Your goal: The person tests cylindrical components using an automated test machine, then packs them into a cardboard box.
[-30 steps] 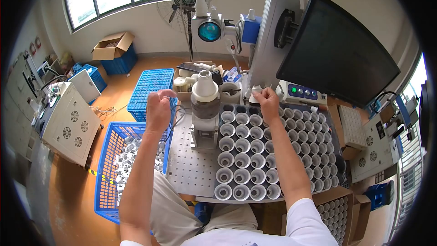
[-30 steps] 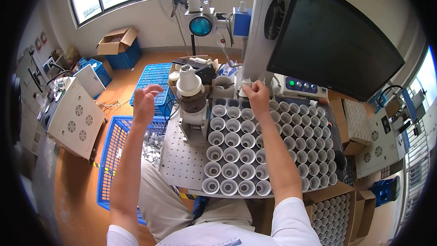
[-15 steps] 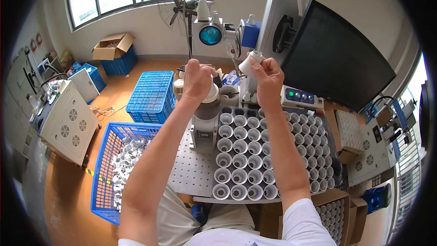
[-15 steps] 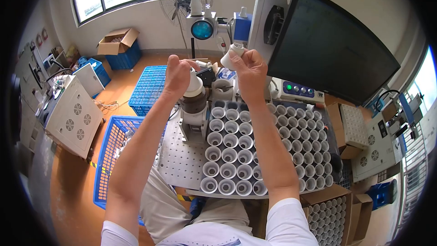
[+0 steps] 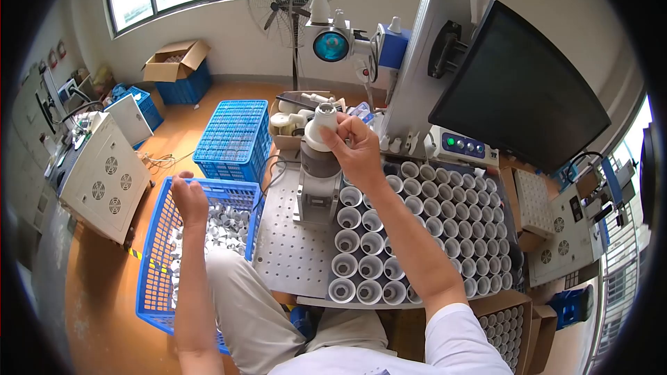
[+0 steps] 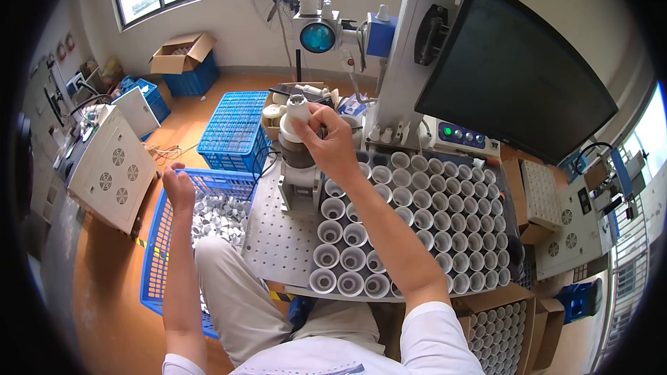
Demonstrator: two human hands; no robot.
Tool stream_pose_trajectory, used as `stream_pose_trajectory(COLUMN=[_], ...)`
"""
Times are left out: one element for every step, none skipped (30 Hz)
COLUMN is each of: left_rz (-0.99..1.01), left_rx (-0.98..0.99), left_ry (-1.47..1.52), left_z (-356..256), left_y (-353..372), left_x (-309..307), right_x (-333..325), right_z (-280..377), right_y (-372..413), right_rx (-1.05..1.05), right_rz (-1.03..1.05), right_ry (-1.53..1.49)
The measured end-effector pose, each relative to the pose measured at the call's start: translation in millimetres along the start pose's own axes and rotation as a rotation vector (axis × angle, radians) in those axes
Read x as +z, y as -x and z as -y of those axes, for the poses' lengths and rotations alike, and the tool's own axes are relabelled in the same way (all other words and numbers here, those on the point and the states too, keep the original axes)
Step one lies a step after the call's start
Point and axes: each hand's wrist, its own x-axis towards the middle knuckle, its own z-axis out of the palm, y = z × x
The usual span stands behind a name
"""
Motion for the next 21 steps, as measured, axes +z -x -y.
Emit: stream_pose_trajectory(left_rz=[0.125,0.144,0.256,0.565,0.82,0.85,0.876,0.898,0.913,0.924,0.931,0.937,0.943,0.94,0.938,0.934,0.922,0.908,0.894,0.896,0.904], left_rx=[-0.101,-0.032,-0.011,-0.03,0.086,0.03,-0.022,-0.01,0.005,0.023,0.011,-0.003,-0.017,-0.011,-0.007,-0.005,-0.002,0.002,0.005,-0.027,-0.032], left_ry=[0.034,0.004,0.005,-0.081,-0.236,-0.209,-0.189,-0.181,-0.176,-0.175,-0.178,-0.183,-0.191,-0.191,-0.193,-0.195,-0.191,-0.186,-0.178,-0.179,-0.183], left_z=[-6,11,5,11,-22,-23,-23,-27,-31,-34,-35,-34,-33,-33,-32,-30,-27,-23,-25,-32,-32], left_y=[22,51,77,96,96,102,106,107,104,101,99,98,98,98,98,99,101,103,102,101,101], left_x=[2,20,23,25,9,16,21,23,23,24,26,28,28,28,27,25,24,24,23,19,21], right_x=[-4,-16,-37,-62,-88,-111,-131,-147,-160,-165,-168,-171,-176,-179,-184,-184,-185,-186,-185,-186,-187], right_z=[-3,-4,-4,-4,-4,-3,-8,-17,-28,-34,-38,-45,-55,-64,-72,-70,-68,-66,-61,-56,-50], right_y=[1,-1,-4,-6,-9,-11,-5,1,6,11,19,25,28,31,34,32,28,23,17,12,8], right_rx=[-0.059,-0.028,0.009,0.054,0.241,0.427,0.51,0.588,0.661,0.687,0.713,0.738,0.731,0.725,0.719,0.711,0.702,0.691,0.672,0.653,0.635], right_rz=[-0.013,-0.035,-0.055,-0.072,-0.029,0.016,0.112,0.206,0.299,0.345,0.39,0.438,0.46,0.483,0.508,0.535,0.564,0.592,0.51,0.431,0.352], right_ry=[0.017,0.069,0.13,0.196,0.4,0.599,0.788,0.97,1.146,1.189,1.229,1.266,1.296,1.323,1.35,1.359,1.369,1.38,1.305,1.232,1.159])
